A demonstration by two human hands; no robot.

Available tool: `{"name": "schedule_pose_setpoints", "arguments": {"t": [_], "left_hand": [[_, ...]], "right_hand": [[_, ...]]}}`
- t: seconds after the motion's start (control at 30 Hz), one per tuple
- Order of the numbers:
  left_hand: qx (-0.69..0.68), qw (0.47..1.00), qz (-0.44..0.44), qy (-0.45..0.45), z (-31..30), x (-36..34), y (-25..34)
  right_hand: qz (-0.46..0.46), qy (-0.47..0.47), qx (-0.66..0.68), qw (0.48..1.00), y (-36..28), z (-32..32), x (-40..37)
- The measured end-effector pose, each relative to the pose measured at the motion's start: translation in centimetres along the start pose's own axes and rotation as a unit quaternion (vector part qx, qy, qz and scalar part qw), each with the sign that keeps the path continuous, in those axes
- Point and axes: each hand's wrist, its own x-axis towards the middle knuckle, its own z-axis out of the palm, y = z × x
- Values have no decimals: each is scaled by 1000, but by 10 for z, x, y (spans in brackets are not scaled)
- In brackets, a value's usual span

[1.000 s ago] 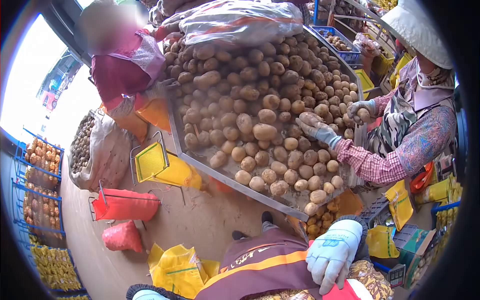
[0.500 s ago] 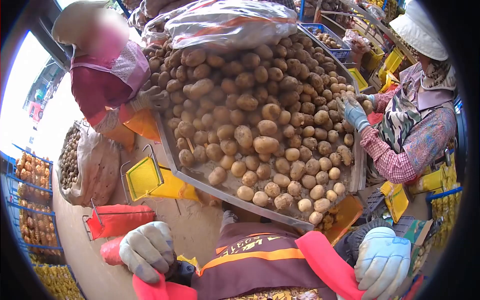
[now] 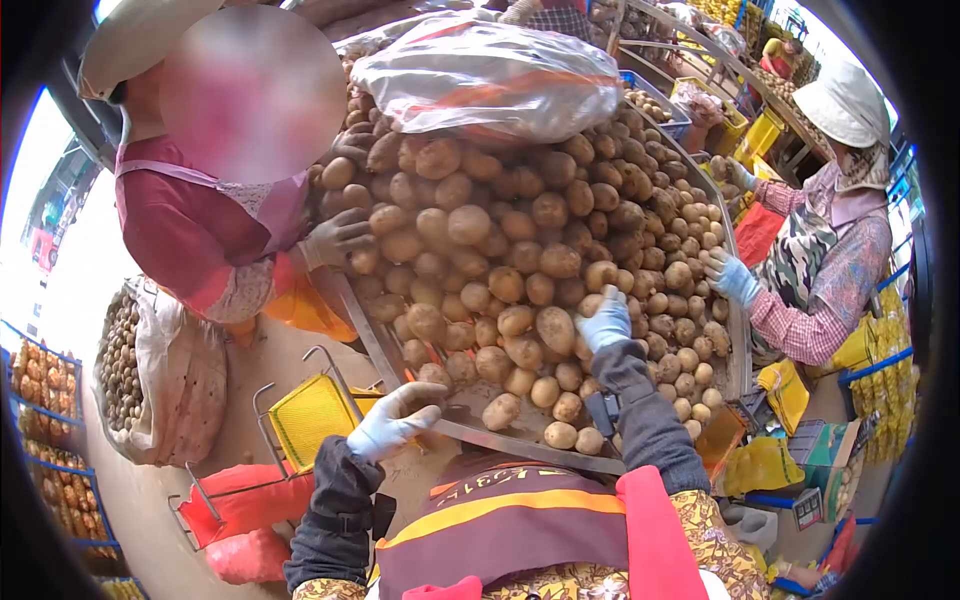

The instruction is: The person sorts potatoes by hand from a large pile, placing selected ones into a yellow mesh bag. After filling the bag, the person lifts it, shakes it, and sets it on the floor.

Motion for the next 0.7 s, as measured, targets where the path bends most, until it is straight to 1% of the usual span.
{"name": "schedule_pose_setpoints", "arguments": {"t": [0.03,0.07,0.1,0.13,0.17,0.2,0.23,0.27,0.3,0.33,0.37,0.4,0.43,0.47,0.5,0.53,0.57,0.6,0.63,0.67,0.7], "left_hand": [[-35,999,-18,-21,-7,3,-5],[-28,999,-16,-38,-14,8,-14],[-22,998,-10,-53,-19,14,-18],[-69,995,-8,-70,-17,19,-15],[-117,990,-8,-82,-14,21,-13],[-199,976,6,-87,-7,25,-17],[-277,956,30,-91,-1,31,-21],[-346,932,10,-108,5,35,-21],[-415,901,-6,-127,7,36,-23],[-435,888,-37,-144,-3,39,-37],[-456,872,-70,-162,-17,36,-55],[-464,872,-92,-125,-29,23,-63],[-472,869,-119,-92,-38,11,-71],[-483,862,-150,-39,-60,2,-105],[-496,855,-149,-24,-80,-29,-101],[-491,865,-102,10,-105,-50,-110],[-469,866,-108,135,-129,-83,-90],[-635,761,117,-60,-197,-85,-152],[-532,789,304,-49,-261,-104,-141],[-496,706,309,401,-257,-146,-39],[-364,698,439,432,-313,-181,-25]], "right_hand": [[13,-7,44,999,-1,-10,1],[16,41,91,995,5,-7,1],[19,110,111,988,-7,-21,-7],[9,125,205,971,-25,-38,-16],[-48,119,258,958,-40,-48,-28],[-85,-3,315,945,-80,-82,-53],[-159,-155,407,886,-88,-77,-64],[-243,-249,364,864,-93,-70,-73],[-220,-335,342,850,-109,-79,-83],[-257,-283,325,865,-108,-66,-83],[-250,-246,312,883,-120,-72,-83],[-234,-210,302,900,-116,-64,-79],[-203,-210,299,908,-109,-61,-75],[-141,-242,331,901,-92,-52,-68],[-192,-215,288,913,-75,-42,-61],[-220,-195,236,926,-68,-42,-62],[-177,-232,192,937,-100,-73,-78],[-186,-242,179,935,-97,-69,-77],[-194,-253,165,933,-90,-65,-77],[-193,-261,170,930,-92,-61,-76],[-195,-267,168,929,-98,-57,-78]]}}
